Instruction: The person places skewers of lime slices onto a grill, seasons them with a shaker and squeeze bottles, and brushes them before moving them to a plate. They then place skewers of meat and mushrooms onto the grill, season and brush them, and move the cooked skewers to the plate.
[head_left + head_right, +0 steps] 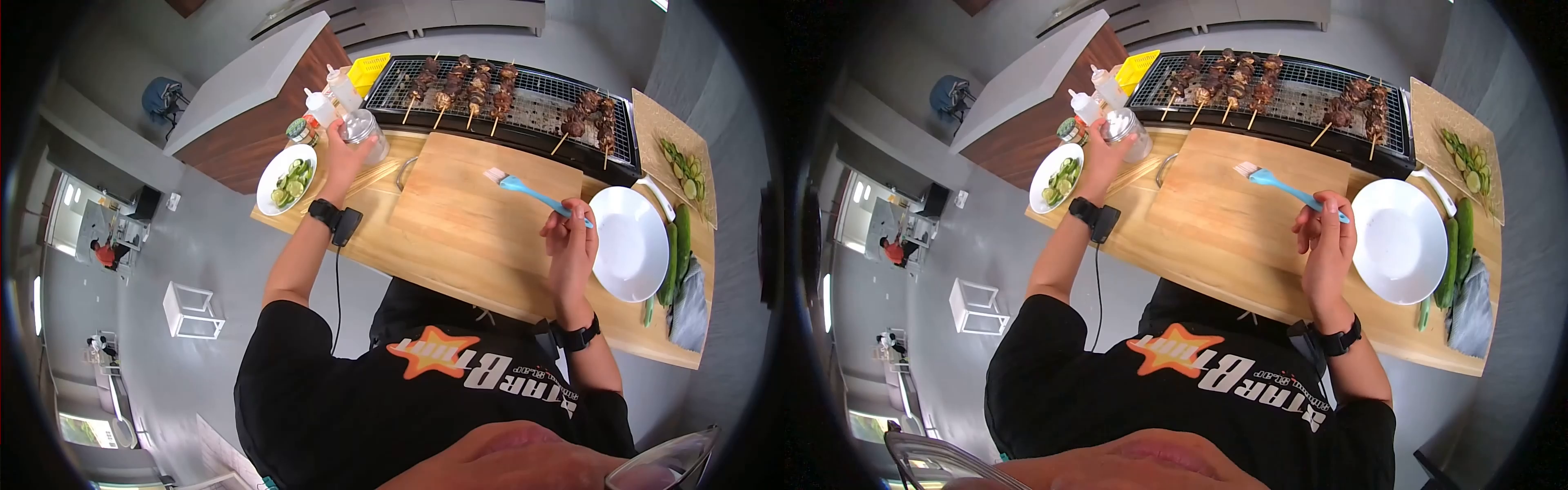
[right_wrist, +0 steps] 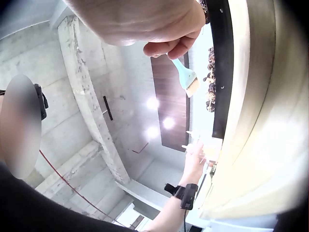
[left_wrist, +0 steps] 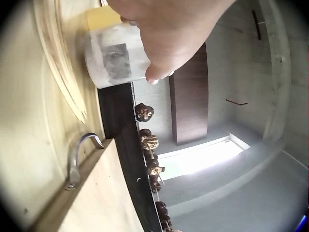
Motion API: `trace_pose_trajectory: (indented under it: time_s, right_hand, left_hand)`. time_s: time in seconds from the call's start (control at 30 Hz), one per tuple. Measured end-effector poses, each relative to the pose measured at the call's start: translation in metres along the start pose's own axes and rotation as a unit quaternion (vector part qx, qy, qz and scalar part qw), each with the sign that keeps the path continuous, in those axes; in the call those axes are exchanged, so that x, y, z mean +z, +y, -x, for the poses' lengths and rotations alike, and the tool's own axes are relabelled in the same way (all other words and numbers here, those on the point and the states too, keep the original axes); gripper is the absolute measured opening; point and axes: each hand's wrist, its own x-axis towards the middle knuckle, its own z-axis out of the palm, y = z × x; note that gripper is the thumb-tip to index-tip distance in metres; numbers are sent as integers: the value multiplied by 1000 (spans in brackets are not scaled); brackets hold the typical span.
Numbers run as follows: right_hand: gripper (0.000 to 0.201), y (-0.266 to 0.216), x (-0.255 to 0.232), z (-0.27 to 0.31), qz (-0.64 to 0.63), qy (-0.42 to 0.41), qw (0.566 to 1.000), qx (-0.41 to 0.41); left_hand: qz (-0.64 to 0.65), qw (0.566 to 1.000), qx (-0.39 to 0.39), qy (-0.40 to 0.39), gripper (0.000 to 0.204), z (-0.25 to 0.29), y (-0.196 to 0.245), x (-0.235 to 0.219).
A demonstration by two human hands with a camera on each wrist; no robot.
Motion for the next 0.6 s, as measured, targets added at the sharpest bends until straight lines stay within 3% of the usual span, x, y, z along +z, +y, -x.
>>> trace_pose_trajectory:
  time_s: [0.23, 0.33, 0.43, 0.53, 0.6]
  right_hand:
    - [24, -1, 0, -1, 3, -1, 1000, 11]
    - [25, -2, 0, -1, 1, -10, 1000, 19]
    - [25, -2, 1, 0, -2, -9, 1000, 21]
    - [25, -3, 1, 1, 2, -13, 1000, 22]
    - [25, -4, 0, 1, 1, -16, 1000, 20]
  left_hand:
    - [-52, 998, 17, 20, 75, -2, -11, -4]
    - [-73, 991, 14, 111, 74, -18, -14, -20]
    - [-1, 987, -3, 163, 74, -38, -4, -34]
    - [-70, 986, -9, 149, 70, -70, -40, -38]
    - [8, 998, -1, 55, 67, -82, -54, -41]
